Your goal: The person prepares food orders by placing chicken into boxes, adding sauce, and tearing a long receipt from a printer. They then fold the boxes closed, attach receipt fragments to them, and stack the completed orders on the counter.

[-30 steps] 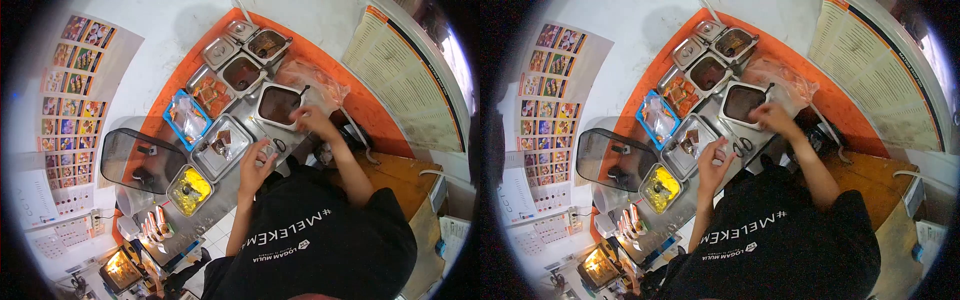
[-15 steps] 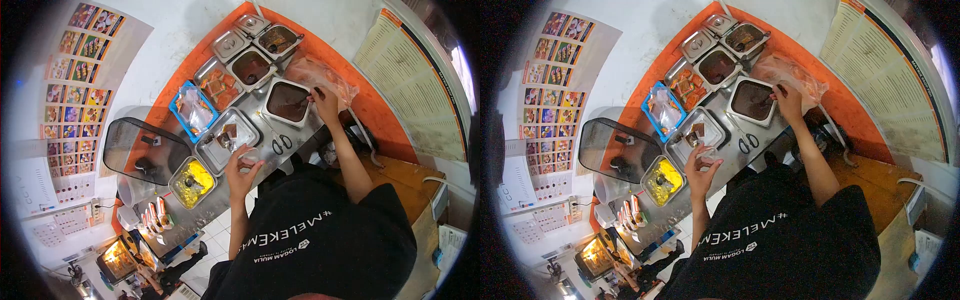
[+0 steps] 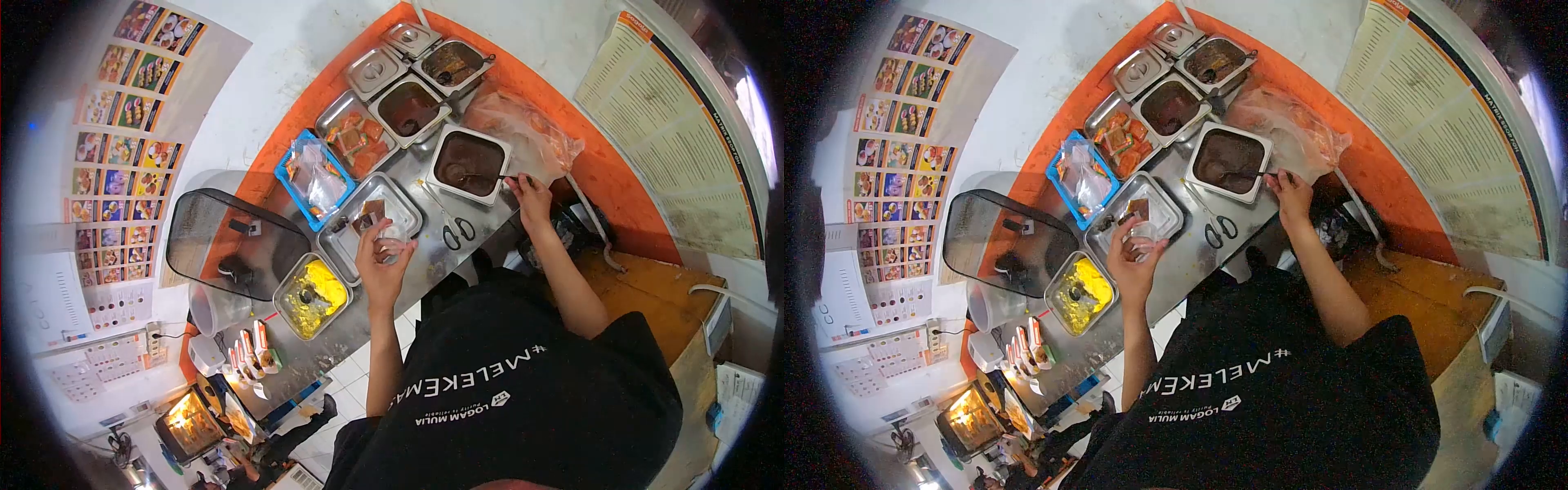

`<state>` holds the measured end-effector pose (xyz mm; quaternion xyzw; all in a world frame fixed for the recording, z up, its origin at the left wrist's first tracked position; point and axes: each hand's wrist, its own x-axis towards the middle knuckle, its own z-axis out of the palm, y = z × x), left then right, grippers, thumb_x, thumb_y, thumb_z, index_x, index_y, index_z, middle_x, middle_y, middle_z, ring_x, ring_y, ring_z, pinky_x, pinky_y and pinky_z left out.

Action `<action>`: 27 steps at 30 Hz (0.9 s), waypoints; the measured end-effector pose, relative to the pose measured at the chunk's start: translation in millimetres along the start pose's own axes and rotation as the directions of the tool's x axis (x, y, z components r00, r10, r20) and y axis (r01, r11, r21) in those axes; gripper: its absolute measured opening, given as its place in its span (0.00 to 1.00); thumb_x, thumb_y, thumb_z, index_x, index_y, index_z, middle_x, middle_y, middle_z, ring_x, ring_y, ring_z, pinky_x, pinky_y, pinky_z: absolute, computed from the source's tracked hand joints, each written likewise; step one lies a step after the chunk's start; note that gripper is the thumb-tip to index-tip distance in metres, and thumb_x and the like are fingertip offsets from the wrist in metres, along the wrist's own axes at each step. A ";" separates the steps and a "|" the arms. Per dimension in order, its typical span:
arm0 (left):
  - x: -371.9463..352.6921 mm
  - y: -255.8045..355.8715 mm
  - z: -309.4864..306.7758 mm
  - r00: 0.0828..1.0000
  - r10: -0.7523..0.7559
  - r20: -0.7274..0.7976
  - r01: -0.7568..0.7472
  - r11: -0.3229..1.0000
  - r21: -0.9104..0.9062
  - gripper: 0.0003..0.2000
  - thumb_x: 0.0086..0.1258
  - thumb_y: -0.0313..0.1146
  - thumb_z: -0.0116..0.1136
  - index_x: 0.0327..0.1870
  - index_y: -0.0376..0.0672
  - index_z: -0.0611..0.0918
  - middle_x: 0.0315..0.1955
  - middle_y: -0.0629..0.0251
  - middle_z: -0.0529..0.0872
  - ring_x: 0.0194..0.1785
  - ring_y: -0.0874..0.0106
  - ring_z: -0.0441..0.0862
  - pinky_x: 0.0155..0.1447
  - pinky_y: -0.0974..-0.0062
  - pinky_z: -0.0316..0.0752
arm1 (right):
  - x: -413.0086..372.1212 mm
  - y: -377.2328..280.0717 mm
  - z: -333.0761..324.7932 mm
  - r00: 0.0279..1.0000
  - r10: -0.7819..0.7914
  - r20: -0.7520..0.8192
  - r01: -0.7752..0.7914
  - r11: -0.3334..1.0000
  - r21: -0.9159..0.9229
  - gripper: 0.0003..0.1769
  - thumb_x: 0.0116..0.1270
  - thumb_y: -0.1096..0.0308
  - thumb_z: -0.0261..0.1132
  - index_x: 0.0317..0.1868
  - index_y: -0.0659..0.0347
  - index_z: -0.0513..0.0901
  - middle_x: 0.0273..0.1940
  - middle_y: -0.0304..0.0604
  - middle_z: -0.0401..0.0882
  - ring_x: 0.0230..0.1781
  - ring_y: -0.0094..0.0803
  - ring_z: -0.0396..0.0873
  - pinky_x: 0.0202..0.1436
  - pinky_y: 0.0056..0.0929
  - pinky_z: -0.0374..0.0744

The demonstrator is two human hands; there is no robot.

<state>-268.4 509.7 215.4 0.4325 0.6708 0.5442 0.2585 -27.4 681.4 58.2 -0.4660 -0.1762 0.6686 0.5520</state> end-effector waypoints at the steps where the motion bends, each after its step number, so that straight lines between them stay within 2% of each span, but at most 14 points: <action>1: 3.5 -1.5 2.2 0.998 -0.051 -0.028 0.050 0.998 -0.039 0.27 0.54 0.20 0.74 0.57 0.38 0.77 0.51 0.62 0.80 0.37 0.80 0.82 0.39 0.83 0.80 | 1.5 2.5 -2.6 0.998 0.056 -0.015 -0.055 0.994 0.100 0.11 0.73 0.74 0.60 0.47 0.77 0.76 0.43 0.49 0.78 0.44 0.40 0.84 0.52 0.28 0.84; 5: 29.3 -17.4 14.8 1.000 -0.006 -0.007 0.006 0.999 -0.054 0.26 0.55 0.22 0.74 0.56 0.38 0.78 0.53 0.61 0.79 0.38 0.79 0.83 0.39 0.83 0.80 | -1.0 -5.9 -3.2 0.994 0.108 -0.017 -0.105 0.984 0.146 0.10 0.72 0.75 0.60 0.47 0.77 0.76 0.45 0.49 0.77 0.47 0.42 0.83 0.54 0.30 0.84; 7: 45.9 -15.7 24.4 0.996 0.082 0.033 -0.084 0.994 0.065 0.26 0.54 0.21 0.74 0.57 0.37 0.78 0.51 0.62 0.79 0.37 0.79 0.82 0.38 0.84 0.79 | 1.5 -11.5 -3.9 0.995 0.104 0.003 -0.103 0.983 0.152 0.10 0.72 0.76 0.60 0.47 0.76 0.75 0.45 0.48 0.77 0.48 0.43 0.82 0.54 0.30 0.85; 8: 53.8 -17.3 29.4 0.997 0.078 0.027 -0.079 0.995 0.057 0.26 0.54 0.21 0.74 0.57 0.37 0.78 0.51 0.62 0.79 0.37 0.79 0.82 0.38 0.84 0.79 | 1.8 -16.1 -3.4 0.995 0.102 0.004 -0.101 0.985 0.142 0.10 0.72 0.76 0.60 0.47 0.76 0.75 0.45 0.48 0.77 0.48 0.43 0.82 0.54 0.30 0.85; 11: 78.4 -22.8 45.8 0.984 0.146 0.097 -0.162 0.970 0.183 0.26 0.53 0.25 0.75 0.56 0.38 0.79 0.51 0.60 0.79 0.34 0.78 0.83 0.36 0.81 0.80 | -0.1 -38.3 4.4 0.996 0.093 0.000 -0.091 0.982 0.165 0.09 0.71 0.77 0.60 0.47 0.76 0.75 0.45 0.48 0.78 0.46 0.43 0.83 0.54 0.30 0.85; 14: 97.5 -30.8 63.7 0.980 0.156 0.125 -0.170 0.979 0.108 0.26 0.53 0.25 0.75 0.56 0.39 0.79 0.51 0.60 0.79 0.34 0.77 0.83 0.36 0.80 0.80 | -4.0 -66.1 16.9 1.000 0.026 -0.017 -0.023 0.985 0.169 0.08 0.71 0.78 0.60 0.46 0.74 0.75 0.44 0.48 0.79 0.46 0.44 0.83 0.52 0.31 0.86; 18: 119.6 -42.6 85.3 0.959 0.178 0.218 -0.217 0.962 0.166 0.28 0.51 0.23 0.75 0.56 0.36 0.79 0.50 0.57 0.80 0.32 0.73 0.82 0.37 0.76 0.79 | -9.9 -101.9 30.4 0.999 0.027 -0.038 -0.020 0.986 0.168 0.08 0.70 0.78 0.60 0.47 0.73 0.76 0.45 0.48 0.79 0.46 0.44 0.84 0.52 0.31 0.87; 19: 122.6 -48.8 92.0 0.953 0.196 0.229 -0.232 0.963 0.140 0.32 0.50 0.25 0.75 0.61 0.36 0.76 0.49 0.57 0.81 0.32 0.71 0.82 0.39 0.74 0.78 | -11.8 -109.4 34.5 0.999 0.004 -0.033 0.002 0.984 0.176 0.09 0.70 0.78 0.60 0.48 0.74 0.76 0.45 0.48 0.79 0.46 0.44 0.84 0.53 0.31 0.86; 20: 126.5 -52.4 98.7 0.954 0.201 0.221 -0.233 0.964 0.129 0.32 0.50 0.25 0.75 0.61 0.36 0.76 0.49 0.57 0.81 0.32 0.71 0.82 0.39 0.74 0.78 | -12.4 -116.1 36.9 1.000 -0.005 -0.028 0.010 0.986 0.166 0.09 0.70 0.78 0.60 0.48 0.74 0.76 0.45 0.48 0.79 0.46 0.44 0.84 0.53 0.31 0.86; 22: 132.4 -58.9 113.0 0.905 0.328 0.272 -0.406 0.857 0.317 0.39 0.50 0.28 0.76 0.67 0.36 0.70 0.47 0.54 0.81 0.34 0.69 0.84 0.40 0.71 0.78 | -14.2 -128.7 40.9 1.000 -0.004 0.005 0.003 0.991 0.135 0.10 0.70 0.78 0.61 0.49 0.74 0.75 0.46 0.48 0.80 0.46 0.42 0.84 0.54 0.29 0.86; 23: 132.6 -54.8 119.1 0.912 0.289 0.290 -0.375 0.874 0.308 0.47 0.49 0.33 0.78 0.72 0.37 0.64 0.48 0.53 0.82 0.32 0.68 0.84 0.41 0.70 0.78 | -17.0 -133.6 44.3 1.000 -0.011 0.008 0.010 0.992 0.126 0.10 0.70 0.78 0.61 0.49 0.74 0.75 0.46 0.48 0.80 0.46 0.42 0.84 0.54 0.29 0.86; 24: 131.9 -50.6 125.2 0.913 0.292 0.284 -0.374 0.878 0.299 0.47 0.49 0.33 0.78 0.72 0.37 0.64 0.48 0.53 0.82 0.32 0.68 0.84 0.41 0.70 0.78 | -20.8 -137.4 48.5 0.999 -0.043 0.008 0.041 0.994 0.105 0.08 0.71 0.76 0.61 0.47 0.73 0.77 0.44 0.47 0.81 0.46 0.41 0.85 0.53 0.27 0.86; 26: 130.0 -41.1 135.5 0.950 0.142 0.277 -0.168 0.983 0.070 0.50 0.49 0.30 0.79 0.75 0.39 0.60 0.44 0.57 0.83 0.32 0.74 0.81 0.39 0.76 0.77 | -23.4 -141.9 49.8 0.997 -0.078 0.010 0.077 0.994 0.077 0.07 0.71 0.75 0.61 0.45 0.71 0.79 0.43 0.47 0.83 0.46 0.39 0.85 0.52 0.25 0.86; 27: 129.7 -37.1 138.5 0.951 0.143 0.274 -0.166 0.984 0.064 0.50 0.49 0.30 0.79 0.75 0.39 0.60 0.44 0.57 0.83 0.32 0.74 0.81 0.39 0.76 0.77 | -23.4 -142.3 49.0 0.994 -0.102 0.034 0.100 0.992 0.075 0.08 0.71 0.75 0.62 0.46 0.72 0.78 0.44 0.47 0.82 0.46 0.40 0.85 0.52 0.26 0.86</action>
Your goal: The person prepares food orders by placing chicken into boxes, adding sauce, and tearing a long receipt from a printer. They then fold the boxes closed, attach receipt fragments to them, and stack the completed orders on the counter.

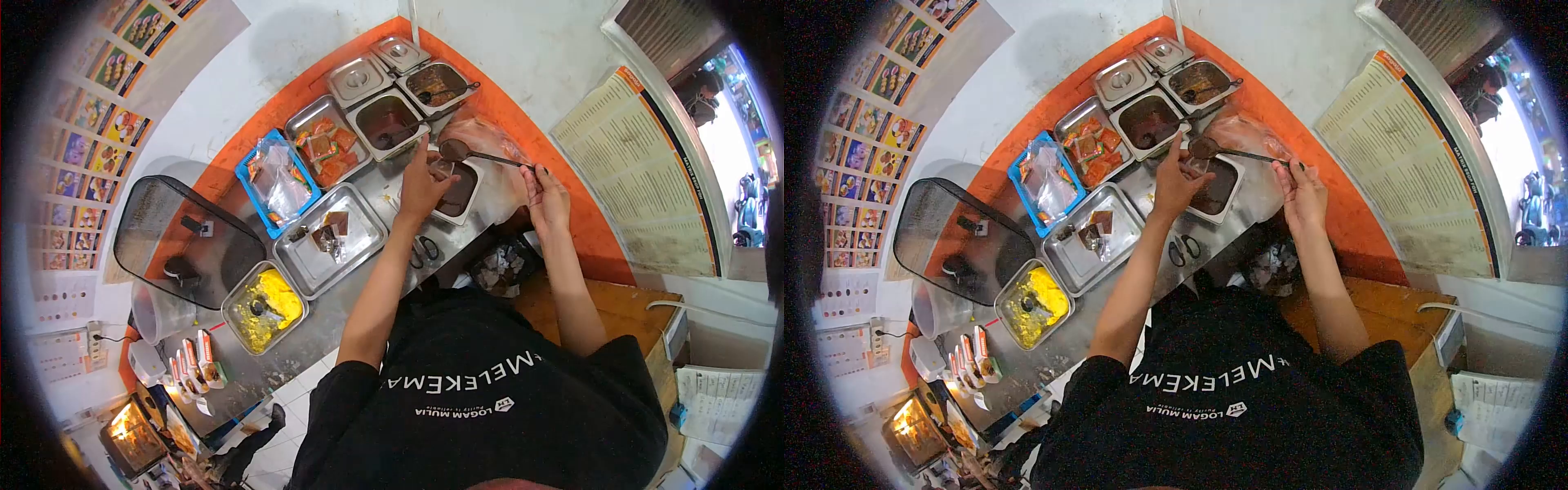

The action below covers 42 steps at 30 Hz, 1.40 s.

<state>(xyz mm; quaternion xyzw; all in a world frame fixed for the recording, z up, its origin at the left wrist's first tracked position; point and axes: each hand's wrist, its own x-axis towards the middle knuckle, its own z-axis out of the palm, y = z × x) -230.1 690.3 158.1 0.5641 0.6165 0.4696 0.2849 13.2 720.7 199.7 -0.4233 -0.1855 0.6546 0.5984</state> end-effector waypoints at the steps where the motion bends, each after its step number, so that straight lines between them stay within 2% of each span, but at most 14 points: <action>1: 2.0 4.3 1.5 1.000 -0.021 0.005 0.021 0.995 -0.094 0.51 0.50 0.30 0.79 0.75 0.39 0.58 0.44 0.58 0.83 0.32 0.75 0.81 0.38 0.77 0.77 | 0.2 -0.8 -0.4 0.999 -0.022 0.027 0.022 1.000 -0.001 0.09 0.71 0.75 0.62 0.46 0.74 0.77 0.46 0.48 0.80 0.46 0.41 0.84 0.52 0.27 0.86; 2: 2.6 5.2 3.6 0.999 -0.042 0.014 0.044 0.982 -0.185 0.52 0.50 0.30 0.79 0.76 0.38 0.57 0.45 0.58 0.83 0.32 0.77 0.81 0.37 0.78 0.77 | -2.2 -2.2 0.6 0.999 -0.024 0.027 0.024 1.000 -0.004 0.09 0.71 0.75 0.62 0.46 0.74 0.77 0.46 0.48 0.80 0.46 0.41 0.84 0.52 0.27 0.86; 4: 4.8 6.0 7.2 1.000 -0.019 0.002 0.019 0.978 -0.208 0.52 0.50 0.29 0.79 0.76 0.38 0.57 0.44 0.58 0.83 0.32 0.77 0.81 0.37 0.79 0.77 | -5.7 -4.7 3.7 0.999 -0.047 -0.018 0.046 0.997 -0.054 0.09 0.71 0.74 0.62 0.46 0.73 0.78 0.45 0.48 0.81 0.45 0.38 0.85 0.50 0.26 0.86; 11: 6.3 10.6 7.1 0.999 0.021 0.024 -0.013 0.953 -0.301 0.51 0.51 0.28 0.79 0.76 0.39 0.57 0.46 0.56 0.80 0.36 0.78 0.82 0.39 0.79 0.79 | -8.8 -10.9 4.9 0.996 -0.093 -0.001 0.092 0.990 -0.107 0.09 0.72 0.72 0.63 0.44 0.71 0.79 0.40 0.47 0.82 0.42 0.34 0.85 0.49 0.25 0.85; 14: 6.5 10.0 8.9 1.000 0.027 0.016 -0.021 0.952 -0.307 0.50 0.49 0.27 0.79 0.74 0.36 0.59 0.50 0.52 0.79 0.37 0.73 0.86 0.39 0.77 0.82 | -10.6 -12.3 7.0 0.985 -0.162 0.062 0.169 0.977 -0.128 0.10 0.72 0.70 0.63 0.43 0.71 0.79 0.39 0.47 0.83 0.39 0.34 0.85 0.48 0.26 0.84; 20: 7.4 13.1 11.4 0.999 0.024 0.034 -0.013 0.960 -0.280 0.49 0.51 0.26 0.78 0.75 0.39 0.60 0.48 0.54 0.79 0.38 0.75 0.84 0.40 0.78 0.81 | -7.7 -11.3 6.3 0.951 -0.285 0.120 0.305 0.929 -0.212 0.11 0.72 0.67 0.64 0.44 0.70 0.80 0.38 0.46 0.85 0.37 0.29 0.85 0.44 0.23 0.82; 22: 7.9 14.3 11.8 0.999 0.019 0.040 -0.007 0.962 -0.274 0.48 0.51 0.27 0.78 0.75 0.39 0.60 0.48 0.53 0.79 0.38 0.75 0.84 0.40 0.77 0.81 | -9.9 -13.7 6.3 0.917 -0.334 0.217 0.387 0.874 -0.293 0.11 0.73 0.67 0.63 0.45 0.68 0.80 0.40 0.45 0.85 0.37 0.27 0.85 0.44 0.22 0.81; 26: 8.3 19.6 10.3 0.998 0.029 0.052 -0.014 0.962 -0.274 0.49 0.51 0.27 0.78 0.75 0.38 0.60 0.49 0.53 0.79 0.37 0.75 0.84 0.40 0.77 0.81 | -21.9 -20.5 17.0 0.878 -0.407 0.253 0.477 0.788 -0.389 0.10 0.74 0.68 0.62 0.45 0.68 0.81 0.41 0.44 0.86 0.37 0.25 0.85 0.44 0.22 0.81; 28: 9.5 20.3 10.3 0.998 0.014 0.058 0.002 0.961 -0.276 0.49 0.51 0.27 0.78 0.75 0.37 0.60 0.49 0.54 0.79 0.37 0.75 0.84 0.40 0.77 0.81 | -30.1 -24.4 24.1 0.820 -0.470 0.325 0.572 0.677 -0.463 0.09 0.74 0.70 0.60 0.45 0.69 0.81 0.41 0.45 0.85 0.38 0.26 0.85 0.45 0.22 0.81; 32: 10.0 21.6 9.4 0.997 0.017 0.069 0.004 0.959 -0.284 0.49 0.51 0.27 0.78 0.74 0.35 0.60 0.49 0.57 0.79 0.37 0.76 0.83 0.40 0.79 0.80 | -36.4 -26.1 25.7 0.761 -0.490 0.426 0.641 0.673 -0.369 0.08 0.74 0.74 0.58 0.45 0.71 0.80 0.43 0.47 0.84 0.41 0.30 0.85 0.46 0.24 0.82; 34: 11.7 20.7 9.6 0.997 0.017 0.074 0.006 0.957 -0.289 0.48 0.51 0.27 0.78 0.74 0.36 0.60 0.48 0.57 0.79 0.37 0.77 0.83 0.40 0.80 0.79 | -38.5 -28.4 23.0 0.691 -0.464 0.554 0.714 0.557 -0.423 0.06 0.74 0.77 0.57 0.46 0.71 0.79 0.43 0.49 0.82 0.43 0.33 0.85 0.47 0.27 0.82; 39: 13.5 19.5 10.0 0.995 0.017 0.096 0.009 0.964 -0.267 0.48 0.52 0.26 0.77 0.75 0.36 0.59 0.46 0.58 0.82 0.37 0.79 0.82 0.40 0.81 0.79 | -44.5 -37.1 26.4 0.584 -0.441 0.682 0.793 0.490 -0.363 0.05 0.71 0.81 0.59 0.45 0.72 0.79 0.43 0.51 0.82 0.44 0.35 0.85 0.47 0.30 0.84; 41: 13.5 20.7 9.4 0.995 -0.024 0.101 0.047 0.969 -0.240 0.49 0.49 0.26 0.78 0.73 0.34 0.61 0.39 0.60 0.83 0.31 0.80 0.78 0.36 0.81 0.78 | -45.1 -44.0 28.3 0.544 -0.435 0.718 0.821 0.452 -0.348 0.05 0.69 0.82 0.60 0.44 0.72 0.80 0.43 0.51 0.83 0.45 0.35 0.85 0.48 0.31 0.84; 42: 14.3 20.5 8.4 0.995 -0.025 0.101 0.049 0.971 -0.236 0.49 0.49 0.26 0.78 0.73 0.34 0.61 0.39 0.60 0.83 0.31 0.80 0.78 0.36 0.81 0.78 | -44.6 -48.9 28.8 0.434 -0.436 0.789 0.898 0.279 -0.340 0.05 0.68 0.83 0.61 0.43 0.72 0.79 0.44 0.52 0.82 0.45 0.36 0.85 0.47 0.32 0.85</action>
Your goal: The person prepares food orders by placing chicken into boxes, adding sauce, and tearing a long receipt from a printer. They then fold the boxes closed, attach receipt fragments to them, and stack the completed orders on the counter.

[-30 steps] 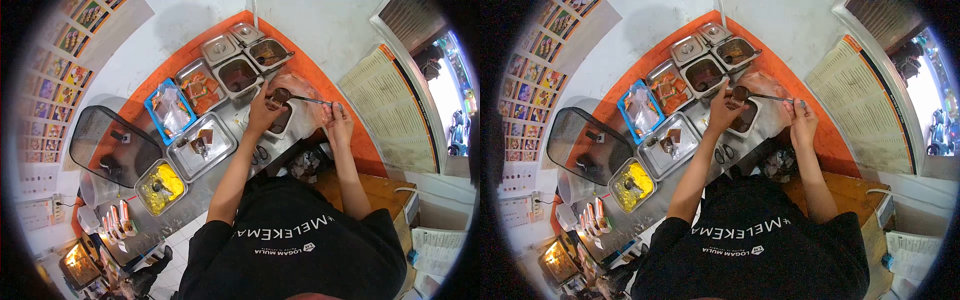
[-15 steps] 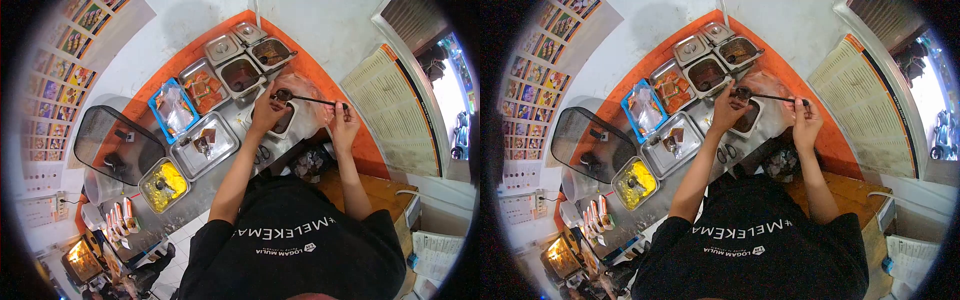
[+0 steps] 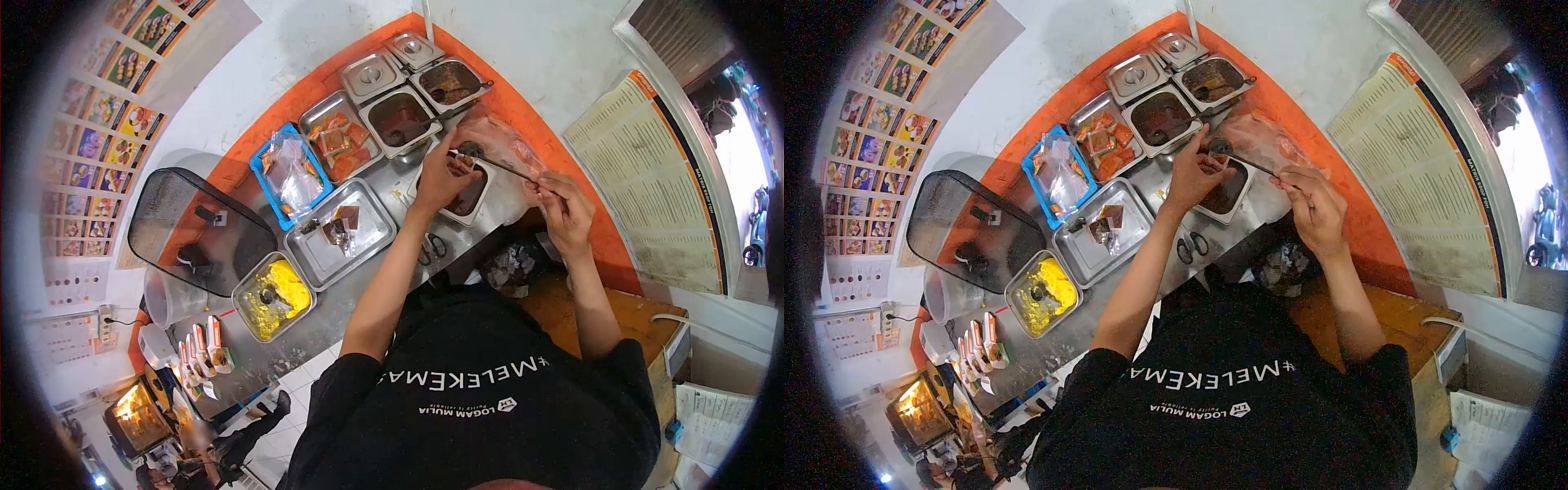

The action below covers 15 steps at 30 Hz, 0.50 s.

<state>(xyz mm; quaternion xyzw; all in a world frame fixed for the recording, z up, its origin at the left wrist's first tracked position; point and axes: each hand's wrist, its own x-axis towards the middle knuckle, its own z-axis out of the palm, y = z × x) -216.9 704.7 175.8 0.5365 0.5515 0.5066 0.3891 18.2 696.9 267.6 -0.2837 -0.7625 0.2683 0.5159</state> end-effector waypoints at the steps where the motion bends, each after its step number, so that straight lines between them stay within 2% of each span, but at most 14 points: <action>1: 1.3 -0.2 -1.6 0.998 -0.047 0.033 0.047 0.999 -0.004 0.49 0.50 0.25 0.78 0.74 0.36 0.59 0.43 0.58 0.82 0.34 0.79 0.80 0.38 0.81 0.78 | 1.8 -0.4 -1.9 0.992 -0.114 0.061 0.122 0.982 -0.143 0.05 0.68 0.83 0.61 0.43 0.73 0.79 0.45 0.53 0.82 0.45 0.37 0.85 0.47 0.33 0.85; 2: 1.9 -1.3 -2.7 0.993 -0.095 0.067 0.096 0.995 -0.007 0.49 0.51 0.25 0.77 0.75 0.38 0.58 0.47 0.57 0.81 0.37 0.79 0.82 0.40 0.82 0.78 | 2.5 -0.1 -1.5 0.992 -0.110 0.059 0.118 0.983 -0.138 0.05 0.68 0.83 0.61 0.43 0.73 0.79 0.45 0.53 0.82 0.45 0.37 0.85 0.47 0.33 0.85; 3: 1.9 -2.5 -2.8 0.993 -0.102 0.066 0.103 0.995 -0.001 0.49 0.51 0.25 0.77 0.75 0.38 0.58 0.47 0.57 0.81 0.37 0.79 0.82 0.40 0.82 0.78 | 2.9 0.6 -0.6 0.993 -0.103 0.057 0.109 0.988 -0.106 0.05 0.67 0.83 0.62 0.43 0.73 0.79 0.44 0.53 0.82 0.45 0.37 0.85 0.47 0.33 0.85; 5: 3.0 -4.5 -1.6 1.000 0.017 0.018 -0.018 0.999 0.048 0.50 0.51 0.24 0.77 0.75 0.37 0.57 0.47 0.57 0.80 0.36 0.79 0.82 0.39 0.81 0.78 | 0.6 4.1 2.6 0.994 -0.093 0.052 0.097 0.993 -0.066 0.06 0.67 0.83 0.62 0.43 0.73 0.79 0.44 0.53 0.82 0.44 0.37 0.85 0.46 0.33 0.85; 7: 4.3 -6.5 -0.5 0.999 0.046 -0.004 -0.046 0.998 0.035 0.49 0.50 0.24 0.77 0.75 0.37 0.59 0.47 0.57 0.80 0.35 0.78 0.82 0.37 0.81 0.78 | -5.4 12.9 9.5 0.999 0.020 -0.043 -0.017 0.998 0.066 0.05 0.68 0.83 0.62 0.43 0.72 0.79 0.41 0.51 0.83 0.43 0.35 0.85 0.48 0.31 0.84; 8: 4.3 -9.2 0.0 0.997 0.077 -0.025 -0.077 0.997 0.015 0.49 0.49 0.23 0.77 0.74 0.37 0.60 0.48 0.57 0.79 0.33 0.77 0.83 0.35 0.81 0.78 | -9.2 17.7 12.8 0.999 0.027 -0.046 -0.024 0.997 0.078 0.05 0.68 0.83 0.62 0.43 0.72 0.79 0.41 0.51 0.83 0.43 0.35 0.85 0.48 0.31 0.84; 10: 5.8 -15.3 -1.9 0.999 0.054 -0.003 -0.054 0.998 0.019 0.49 0.49 0.23 0.77 0.75 0.38 0.60 0.50 0.56 0.78 0.34 0.76 0.84 0.35 0.81 0.79 | -17.0 29.9 20.1 0.969 0.185 -0.161 -0.143 0.959 0.244 0.05 0.71 0.79 0.60 0.45 0.72 0.79 0.38 0.48 0.83 0.42 0.33 0.85 0.47 0.29 0.83; 11: 5.0 -15.8 -2.8 0.999 0.036 0.021 -0.036 0.999 0.011 0.49 0.49 0.23 0.77 0.75 0.39 0.60 0.52 0.55 0.76 0.35 0.75 0.85 0.35 0.81 0.79 | -22.5 35.7 24.5 0.967 0.196 -0.162 -0.150 0.954 0.258 0.05 0.71 0.79 0.60 0.45 0.72 0.79 0.38 0.48 0.83 0.42 0.33 0.85 0.47 0.29 0.83; 13: 3.3 -17.0 -3.3 1.000 0.015 0.017 -0.016 0.998 0.063 0.49 0.49 0.22 0.77 0.75 0.40 0.61 0.51 0.56 0.77 0.34 0.75 0.84 0.36 0.80 0.79 | -33.9 45.8 34.1 0.856 0.435 -0.280 -0.331 0.876 0.350 0.07 0.74 0.74 0.59 0.46 0.71 0.79 0.38 0.46 0.83 0.40 0.32 0.85 0.46 0.28 0.82; 14: 2.3 -16.9 -4.1 1.000 0.023 0.016 -0.024 0.997 0.080 0.49 0.49 0.22 0.77 0.75 0.40 0.61 0.50 0.56 0.78 0.34 0.75 0.84 0.36 0.80 0.79 | -37.5 49.4 39.2 0.827 0.470 -0.309 -0.329 0.850 0.411 0.10 0.75 0.70 0.59 0.47 0.70 0.79 0.38 0.45 0.83 0.39 0.31 0.84 0.46 0.28 0.81; 15: 1.8 -16.7 -4.8 0.999 0.032 0.017 -0.034 0.995 0.096 0.49 0.49 0.22 0.77 0.75 0.39 0.61 0.50 0.55 0.78 0.33 0.76 0.83 0.36 0.80 0.79 | -41.3 53.0 43.0 0.820 0.482 -0.309 -0.336 0.842 0.423 0.10 0.75 0.70 0.59 0.47 0.70 0.79 0.38 0.45 0.83 0.39 0.31 0.84 0.46 0.28 0.81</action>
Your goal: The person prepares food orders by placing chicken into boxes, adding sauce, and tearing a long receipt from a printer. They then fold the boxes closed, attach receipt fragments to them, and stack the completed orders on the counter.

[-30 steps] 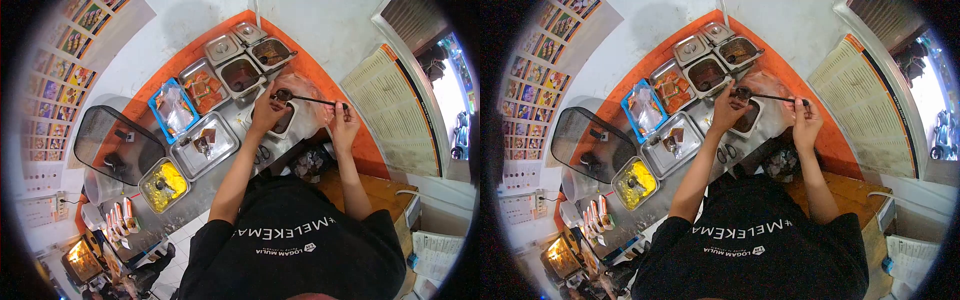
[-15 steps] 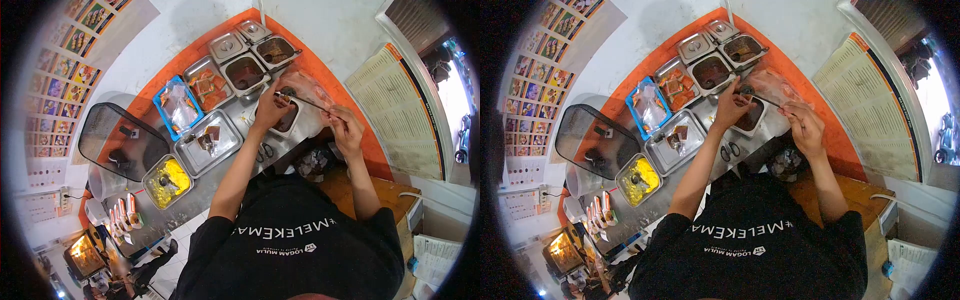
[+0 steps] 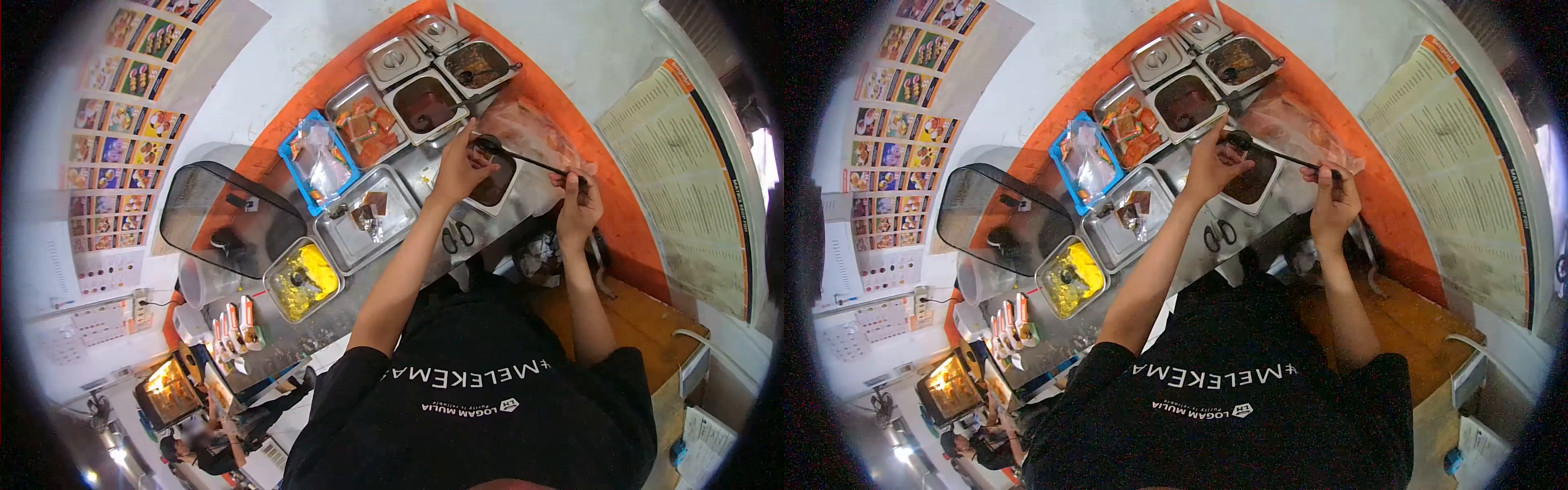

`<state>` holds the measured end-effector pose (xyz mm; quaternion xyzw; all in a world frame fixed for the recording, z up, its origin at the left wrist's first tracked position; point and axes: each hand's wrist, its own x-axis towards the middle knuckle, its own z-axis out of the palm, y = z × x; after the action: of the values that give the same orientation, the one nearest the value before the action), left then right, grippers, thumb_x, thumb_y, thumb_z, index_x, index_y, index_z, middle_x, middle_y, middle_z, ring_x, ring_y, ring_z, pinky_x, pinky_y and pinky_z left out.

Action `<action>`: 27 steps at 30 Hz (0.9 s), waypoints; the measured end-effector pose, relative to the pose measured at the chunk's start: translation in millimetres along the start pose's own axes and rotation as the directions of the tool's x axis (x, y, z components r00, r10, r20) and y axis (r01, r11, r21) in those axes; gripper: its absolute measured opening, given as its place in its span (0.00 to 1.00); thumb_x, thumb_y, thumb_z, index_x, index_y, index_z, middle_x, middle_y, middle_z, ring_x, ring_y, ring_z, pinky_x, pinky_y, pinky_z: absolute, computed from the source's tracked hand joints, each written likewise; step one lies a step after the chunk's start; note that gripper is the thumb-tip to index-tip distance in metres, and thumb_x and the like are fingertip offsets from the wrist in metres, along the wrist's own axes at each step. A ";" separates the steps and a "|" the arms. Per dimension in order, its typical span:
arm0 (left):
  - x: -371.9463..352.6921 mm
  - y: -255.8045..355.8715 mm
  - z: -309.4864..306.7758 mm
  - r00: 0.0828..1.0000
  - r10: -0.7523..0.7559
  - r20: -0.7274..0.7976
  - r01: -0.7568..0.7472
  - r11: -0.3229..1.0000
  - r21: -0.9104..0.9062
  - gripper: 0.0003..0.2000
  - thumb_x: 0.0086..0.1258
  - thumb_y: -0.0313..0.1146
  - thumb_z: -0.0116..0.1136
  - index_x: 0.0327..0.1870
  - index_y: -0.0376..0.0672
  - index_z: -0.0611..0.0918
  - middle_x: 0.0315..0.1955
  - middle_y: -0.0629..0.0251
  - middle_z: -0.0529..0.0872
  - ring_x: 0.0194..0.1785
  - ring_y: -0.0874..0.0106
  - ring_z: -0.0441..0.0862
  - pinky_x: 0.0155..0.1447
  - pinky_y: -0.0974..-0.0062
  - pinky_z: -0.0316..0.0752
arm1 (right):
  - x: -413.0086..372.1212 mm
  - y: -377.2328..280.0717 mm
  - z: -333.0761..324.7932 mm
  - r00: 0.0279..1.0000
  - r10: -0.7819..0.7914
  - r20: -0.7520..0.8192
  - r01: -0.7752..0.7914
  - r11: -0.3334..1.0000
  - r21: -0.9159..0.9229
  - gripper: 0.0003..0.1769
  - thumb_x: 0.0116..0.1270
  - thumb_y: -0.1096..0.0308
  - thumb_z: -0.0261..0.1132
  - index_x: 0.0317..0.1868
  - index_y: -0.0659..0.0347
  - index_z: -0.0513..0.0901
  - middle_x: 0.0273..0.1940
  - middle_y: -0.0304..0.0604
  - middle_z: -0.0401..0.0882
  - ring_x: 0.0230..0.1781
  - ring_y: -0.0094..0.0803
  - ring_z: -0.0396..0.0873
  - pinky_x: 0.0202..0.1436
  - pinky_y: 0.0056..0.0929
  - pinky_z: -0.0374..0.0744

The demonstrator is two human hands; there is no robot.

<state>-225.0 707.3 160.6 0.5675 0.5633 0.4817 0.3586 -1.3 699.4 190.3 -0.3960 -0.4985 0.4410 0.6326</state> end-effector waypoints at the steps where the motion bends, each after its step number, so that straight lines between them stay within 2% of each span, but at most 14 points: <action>1: -1.1 0.4 0.2 1.000 -0.020 -0.002 0.020 1.000 -0.009 0.49 0.49 0.22 0.77 0.74 0.39 0.61 0.49 0.55 0.79 0.32 0.75 0.83 0.36 0.78 0.80 | -2.0 5.8 -0.4 0.995 0.073 -0.060 -0.072 0.997 0.020 0.10 0.75 0.69 0.59 0.47 0.70 0.79 0.39 0.45 0.83 0.39 0.31 0.84 0.47 0.28 0.81; 3: -1.4 2.1 -0.6 0.999 -0.048 -0.003 0.048 0.998 0.030 0.49 0.48 0.22 0.77 0.74 0.39 0.61 0.49 0.55 0.79 0.32 0.75 0.83 0.36 0.78 0.80 | -7.7 20.8 -2.2 0.980 0.158 -0.123 -0.153 0.987 0.050 0.10 0.75 0.69 0.60 0.47 0.69 0.79 0.39 0.45 0.83 0.38 0.31 0.84 0.47 0.28 0.81; 5: -1.5 3.9 -3.2 0.997 -0.071 -0.007 0.072 0.995 0.066 0.49 0.48 0.22 0.77 0.74 0.39 0.61 0.48 0.55 0.79 0.32 0.75 0.83 0.37 0.78 0.80 | -14.0 38.9 -2.4 0.939 0.303 -0.164 -0.236 0.912 0.336 0.10 0.74 0.69 0.61 0.48 0.68 0.78 0.41 0.44 0.82 0.40 0.32 0.84 0.49 0.29 0.82; 8: -0.6 5.1 -8.5 0.996 -0.094 -0.003 0.094 0.986 0.135 0.49 0.47 0.23 0.77 0.74 0.39 0.61 0.47 0.55 0.80 0.33 0.74 0.83 0.37 0.77 0.80 | -20.9 53.2 -2.0 0.863 0.478 -0.164 -0.314 0.762 0.566 0.10 0.73 0.71 0.61 0.50 0.67 0.78 0.44 0.44 0.81 0.42 0.32 0.83 0.51 0.30 0.83; 15: -4.5 -7.8 -31.5 0.998 -0.036 -0.059 0.042 0.993 0.111 0.47 0.51 0.24 0.75 0.75 0.39 0.60 0.48 0.59 0.81 0.32 0.79 0.82 0.37 0.80 0.78 | -24.7 84.1 -1.1 0.744 0.616 -0.258 -0.335 0.678 0.654 0.11 0.72 0.71 0.62 0.50 0.69 0.77 0.44 0.44 0.81 0.43 0.32 0.83 0.53 0.30 0.83; 17: -13.0 3.9 -46.4 0.999 -0.008 -0.047 0.014 0.991 0.130 0.46 0.54 0.21 0.69 0.76 0.40 0.57 0.51 0.59 0.81 0.31 0.80 0.81 0.39 0.81 0.78 | -27.9 100.0 -6.8 0.833 0.524 -0.178 -0.436 0.819 0.372 0.10 0.73 0.70 0.62 0.49 0.69 0.77 0.43 0.44 0.82 0.46 0.31 0.82 0.52 0.27 0.82; 18: -18.4 11.1 -53.1 0.998 -0.004 -0.061 0.012 0.991 0.132 0.46 0.54 0.21 0.69 0.76 0.40 0.57 0.51 0.59 0.81 0.31 0.80 0.81 0.39 0.81 0.78 | -26.7 103.4 -10.1 0.837 0.522 -0.164 -0.437 0.819 0.371 0.10 0.73 0.70 0.62 0.49 0.69 0.77 0.43 0.44 0.82 0.46 0.31 0.82 0.52 0.27 0.82; 20: -32.1 26.7 -68.7 0.997 0.068 -0.029 -0.066 0.995 0.071 0.46 0.54 0.19 0.65 0.77 0.41 0.55 0.51 0.59 0.81 0.31 0.80 0.80 0.39 0.82 0.77 | -28.3 107.5 -8.2 0.894 0.442 0.067 -0.426 0.888 -0.175 0.14 0.70 0.69 0.65 0.52 0.68 0.78 0.42 0.45 0.83 0.50 0.32 0.81 0.55 0.28 0.79; 21: -41.5 37.2 -74.7 0.994 0.100 -0.036 -0.098 0.994 0.040 0.46 0.54 0.17 0.60 0.77 0.42 0.54 0.51 0.59 0.81 0.30 0.81 0.79 0.39 0.83 0.75 | -23.8 63.7 7.3 0.923 0.341 0.177 -0.188 0.803 -0.566 0.19 0.67 0.68 0.68 0.56 0.65 0.78 0.46 0.44 0.83 0.52 0.34 0.79 0.58 0.32 0.76; 22: -52.1 49.8 -81.3 0.995 0.094 -0.036 -0.092 0.995 0.044 0.47 0.54 0.16 0.57 0.78 0.43 0.51 0.52 0.58 0.81 0.28 0.82 0.76 0.39 0.83 0.74 | -24.2 44.4 23.8 0.920 0.336 0.204 -0.172 0.811 -0.560 0.19 0.67 0.68 0.68 0.56 0.65 0.78 0.46 0.44 0.83 0.52 0.34 0.79 0.58 0.32 0.76; 24: -74.1 82.3 -97.5 0.997 0.081 -0.004 -0.081 0.996 0.039 0.48 0.54 0.16 0.54 0.79 0.45 0.47 0.54 0.57 0.81 0.28 0.83 0.75 0.39 0.84 0.72 | -26.9 14.1 55.9 0.928 -0.090 0.362 0.291 0.782 -0.552 0.24 0.64 0.69 0.70 0.60 0.63 0.77 0.50 0.43 0.81 0.53 0.37 0.78 0.62 0.36 0.73; 25: -86.2 93.9 -105.4 0.997 0.076 -0.032 -0.075 0.997 0.037 0.48 0.54 0.16 0.54 0.79 0.45 0.47 0.54 0.57 0.81 0.28 0.83 0.75 0.39 0.84 0.72 | -28.6 -10.9 79.9 0.876 0.042 0.481 0.159 0.916 -0.368 0.24 0.65 0.71 0.69 0.60 0.65 0.76 0.54 0.43 0.79 0.55 0.34 0.78 0.60 0.34 0.74; 26: -101.2 104.0 -113.5 0.997 0.070 -0.023 -0.071 0.997 -0.031 0.49 0.54 0.17 0.54 0.79 0.45 0.44 0.55 0.56 0.80 0.28 0.83 0.74 0.39 0.84 0.72 | -40.4 -17.9 102.6 0.861 0.046 0.507 0.167 0.915 -0.367 0.24 0.65 0.71 0.69 0.60 0.65 0.76 0.54 0.43 0.79 0.55 0.34 0.78 0.60 0.34 0.74; 27: -116.0 111.3 -122.7 0.997 0.069 -0.016 -0.071 0.993 -0.098 0.50 0.54 0.17 0.53 0.80 0.46 0.42 0.57 0.56 0.79 0.27 0.83 0.73 0.39 0.84 0.72 | -51.9 -23.2 124.6 0.768 0.204 0.607 -0.166 0.979 -0.118 0.22 0.65 0.71 0.69 0.59 0.66 0.76 0.51 0.42 0.80 0.52 0.32 0.79 0.58 0.32 0.76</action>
<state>-297.6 564.4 284.0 0.5656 0.5209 0.5246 0.3655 -125.6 650.7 221.1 -0.2957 -0.6484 0.5914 0.3774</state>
